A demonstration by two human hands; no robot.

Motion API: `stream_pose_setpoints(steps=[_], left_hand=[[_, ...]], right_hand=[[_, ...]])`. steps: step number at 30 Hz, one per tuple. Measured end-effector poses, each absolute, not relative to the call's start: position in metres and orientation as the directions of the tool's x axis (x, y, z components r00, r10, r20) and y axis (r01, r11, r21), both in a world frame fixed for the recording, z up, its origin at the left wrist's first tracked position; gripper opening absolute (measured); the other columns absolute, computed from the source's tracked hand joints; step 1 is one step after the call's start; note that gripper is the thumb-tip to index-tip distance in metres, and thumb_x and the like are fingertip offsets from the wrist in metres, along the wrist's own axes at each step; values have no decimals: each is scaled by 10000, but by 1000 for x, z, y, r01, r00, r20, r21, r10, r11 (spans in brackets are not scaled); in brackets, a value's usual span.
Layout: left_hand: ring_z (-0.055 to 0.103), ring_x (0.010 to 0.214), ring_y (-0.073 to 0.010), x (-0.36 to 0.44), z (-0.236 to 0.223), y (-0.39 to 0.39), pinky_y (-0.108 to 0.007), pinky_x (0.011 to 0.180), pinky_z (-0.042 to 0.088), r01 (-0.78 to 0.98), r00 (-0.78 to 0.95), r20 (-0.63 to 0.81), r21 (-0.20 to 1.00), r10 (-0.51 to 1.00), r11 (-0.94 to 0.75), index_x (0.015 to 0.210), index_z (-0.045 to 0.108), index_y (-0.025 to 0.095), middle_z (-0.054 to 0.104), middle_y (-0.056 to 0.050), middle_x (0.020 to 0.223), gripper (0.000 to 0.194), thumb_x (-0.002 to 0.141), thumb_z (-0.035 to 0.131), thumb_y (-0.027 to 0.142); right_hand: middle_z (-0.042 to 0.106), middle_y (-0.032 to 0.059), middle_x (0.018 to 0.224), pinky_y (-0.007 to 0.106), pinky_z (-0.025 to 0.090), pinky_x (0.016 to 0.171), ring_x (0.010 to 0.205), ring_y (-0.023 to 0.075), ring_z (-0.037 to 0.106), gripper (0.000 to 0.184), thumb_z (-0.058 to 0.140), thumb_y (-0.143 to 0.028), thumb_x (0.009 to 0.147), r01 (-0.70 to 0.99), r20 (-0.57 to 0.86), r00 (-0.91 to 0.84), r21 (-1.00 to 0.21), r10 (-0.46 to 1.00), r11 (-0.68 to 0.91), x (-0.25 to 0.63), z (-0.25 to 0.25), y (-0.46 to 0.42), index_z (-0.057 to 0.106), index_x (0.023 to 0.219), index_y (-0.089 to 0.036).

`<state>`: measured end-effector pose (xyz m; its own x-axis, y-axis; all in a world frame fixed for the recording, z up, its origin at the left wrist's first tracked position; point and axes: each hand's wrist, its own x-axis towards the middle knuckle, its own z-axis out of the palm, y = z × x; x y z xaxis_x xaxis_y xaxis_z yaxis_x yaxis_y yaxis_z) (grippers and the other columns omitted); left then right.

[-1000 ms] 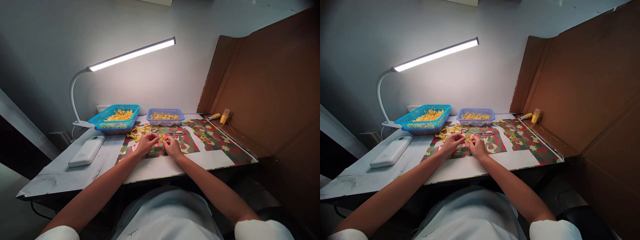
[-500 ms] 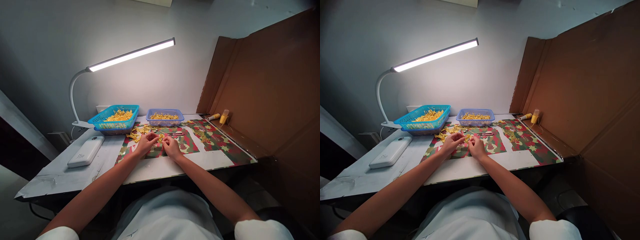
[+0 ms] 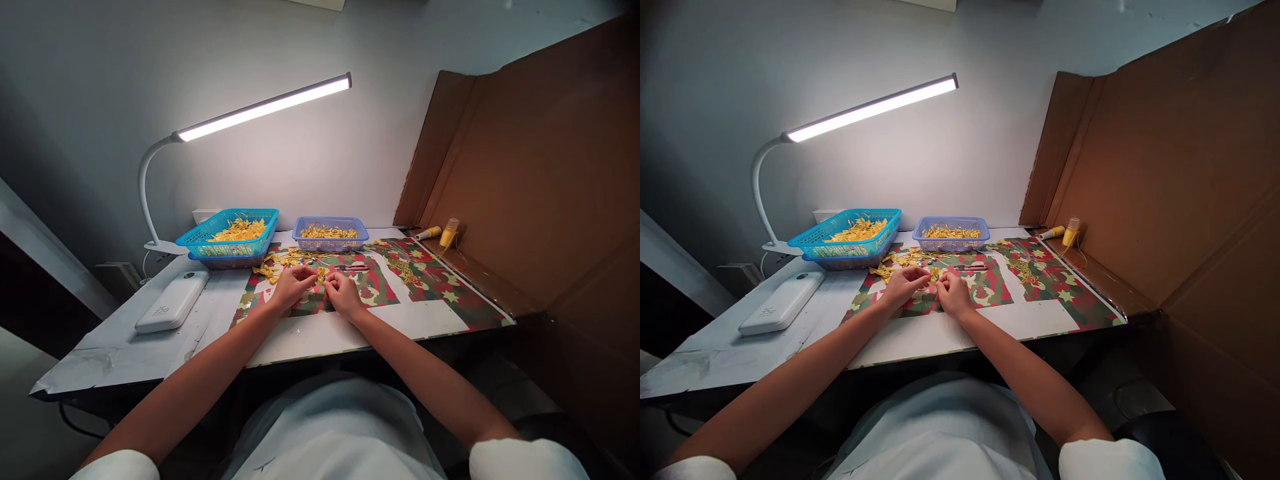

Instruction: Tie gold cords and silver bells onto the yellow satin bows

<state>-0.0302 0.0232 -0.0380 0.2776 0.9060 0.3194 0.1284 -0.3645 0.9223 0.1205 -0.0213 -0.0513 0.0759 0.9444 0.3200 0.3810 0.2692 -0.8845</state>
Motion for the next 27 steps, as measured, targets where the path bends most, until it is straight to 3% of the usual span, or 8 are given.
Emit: stream_pose_setpoints(steps=[14, 27], left_hand=[[561, 512, -123, -29, -42, 26, -233, 511, 422, 121, 287, 344, 913, 894, -390, 648, 628, 167, 649, -5, 585, 267, 648, 728, 414], [544, 492, -112, -25, -39, 24, -225, 513, 426, 71, 261, 277, 950, 925, -304, 610, 574, 167, 617, 8, 535, 249, 624, 701, 381]], right_hand=[[534, -49, 470, 251, 374, 542, 463, 134, 477, 109, 469, -265, 762, 419, 316, 119, -875, 941, 241, 118, -48, -23, 479, 663, -219], [527, -46, 479, 255, 361, 543, 463, 136, 465, 123, 470, -294, 775, 397, 349, 117, -874, 930, 279, 117, -50, -22, 474, 678, -219]])
